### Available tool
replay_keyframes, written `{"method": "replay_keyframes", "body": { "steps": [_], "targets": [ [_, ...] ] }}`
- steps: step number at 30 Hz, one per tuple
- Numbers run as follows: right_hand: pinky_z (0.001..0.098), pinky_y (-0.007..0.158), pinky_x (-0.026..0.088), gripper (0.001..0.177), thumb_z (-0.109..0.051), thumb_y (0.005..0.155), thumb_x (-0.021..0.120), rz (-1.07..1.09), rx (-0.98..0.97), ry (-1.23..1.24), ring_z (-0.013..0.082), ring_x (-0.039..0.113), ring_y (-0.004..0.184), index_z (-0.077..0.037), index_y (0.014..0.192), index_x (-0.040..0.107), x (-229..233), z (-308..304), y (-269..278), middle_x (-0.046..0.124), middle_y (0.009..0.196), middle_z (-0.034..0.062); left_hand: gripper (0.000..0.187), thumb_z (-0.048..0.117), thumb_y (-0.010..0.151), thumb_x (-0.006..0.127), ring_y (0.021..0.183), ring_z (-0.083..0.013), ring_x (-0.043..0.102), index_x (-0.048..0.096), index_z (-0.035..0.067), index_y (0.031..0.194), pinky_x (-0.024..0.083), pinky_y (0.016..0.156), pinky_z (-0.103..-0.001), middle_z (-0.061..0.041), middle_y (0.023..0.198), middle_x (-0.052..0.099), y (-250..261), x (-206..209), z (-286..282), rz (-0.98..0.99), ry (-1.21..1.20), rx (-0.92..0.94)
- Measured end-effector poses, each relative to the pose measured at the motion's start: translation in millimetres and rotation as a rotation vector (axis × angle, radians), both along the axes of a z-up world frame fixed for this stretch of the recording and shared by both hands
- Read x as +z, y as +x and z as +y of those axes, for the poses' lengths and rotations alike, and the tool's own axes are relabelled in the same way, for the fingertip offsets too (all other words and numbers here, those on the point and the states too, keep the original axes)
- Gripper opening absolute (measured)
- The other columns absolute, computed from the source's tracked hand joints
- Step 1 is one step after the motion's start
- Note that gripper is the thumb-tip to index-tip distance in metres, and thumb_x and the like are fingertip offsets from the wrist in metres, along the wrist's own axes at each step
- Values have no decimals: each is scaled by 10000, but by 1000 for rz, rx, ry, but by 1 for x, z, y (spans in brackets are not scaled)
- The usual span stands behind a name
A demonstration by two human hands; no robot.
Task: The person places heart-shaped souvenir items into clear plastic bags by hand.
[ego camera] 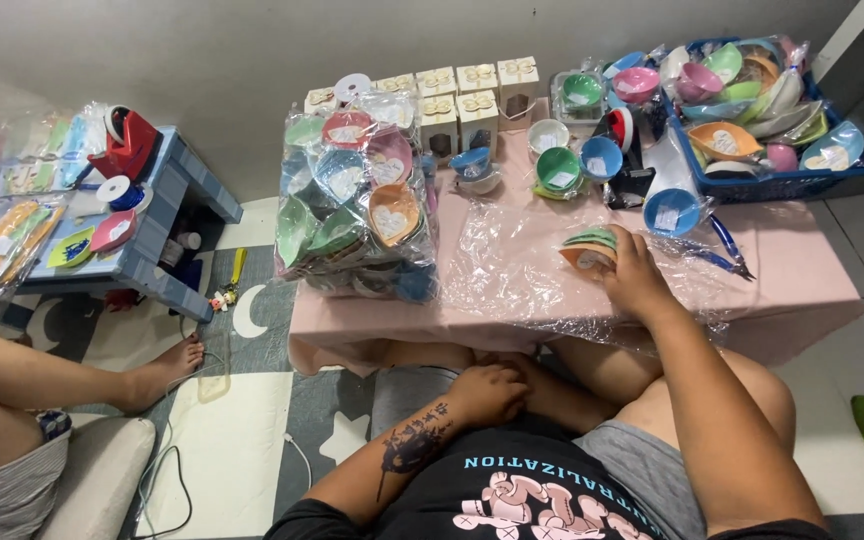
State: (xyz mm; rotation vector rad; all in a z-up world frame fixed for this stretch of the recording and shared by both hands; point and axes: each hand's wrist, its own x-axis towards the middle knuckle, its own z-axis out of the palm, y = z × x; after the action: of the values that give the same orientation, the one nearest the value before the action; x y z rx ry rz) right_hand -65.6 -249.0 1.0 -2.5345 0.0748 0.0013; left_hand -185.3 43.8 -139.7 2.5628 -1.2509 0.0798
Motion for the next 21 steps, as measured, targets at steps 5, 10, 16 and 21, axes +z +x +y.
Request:
{"method": "replay_keyframes", "body": {
  "steps": [5, 10, 16, 21],
  "targets": [
    [629, 1193, 392, 705, -233, 985, 624, 7, -8, 12, 510, 465, 1419, -228, 1615, 308, -5, -2, 4, 450, 1468, 242, 352, 344, 1000, 618, 1124, -309, 724, 720, 171, 1289, 594, 925, -425, -93, 1203, 745, 5, 37, -2, 211, 57, -35],
    [621, 1196, 394, 701, -238, 983, 628, 20, -18, 18, 494, 467, 1425, -254, 1606, 309, -3, -3, 3, 455, 1473, 224, 327, 315, 1020, 590, 1128, -316, 715, 715, 177, 1289, 584, 934, -435, -90, 1198, 730, 4, 38, 1, 315, -17, -73],
    [613, 1182, 408, 728, -185, 951, 643, -34, 13, 31, 509, 486, 1398, -225, 1602, 318, -9, -6, 4, 472, 1432, 236, 180, 294, 905, 693, 1018, -234, 721, 761, 248, 1066, 572, 813, -387, 3, 1058, 734, -5, 43, 36, -113, -154, -1],
    [554, 1051, 475, 798, -147, 920, 654, 43, 26, 23, 407, 479, 1348, -183, 1625, 283, -6, -5, 12, 396, 1485, 205, 321, 176, 906, 666, 1229, -340, 629, 773, 185, 1209, 331, 1129, -552, -95, 1219, 737, -4, 60, 68, 61, -288, -2]
  ]
}}
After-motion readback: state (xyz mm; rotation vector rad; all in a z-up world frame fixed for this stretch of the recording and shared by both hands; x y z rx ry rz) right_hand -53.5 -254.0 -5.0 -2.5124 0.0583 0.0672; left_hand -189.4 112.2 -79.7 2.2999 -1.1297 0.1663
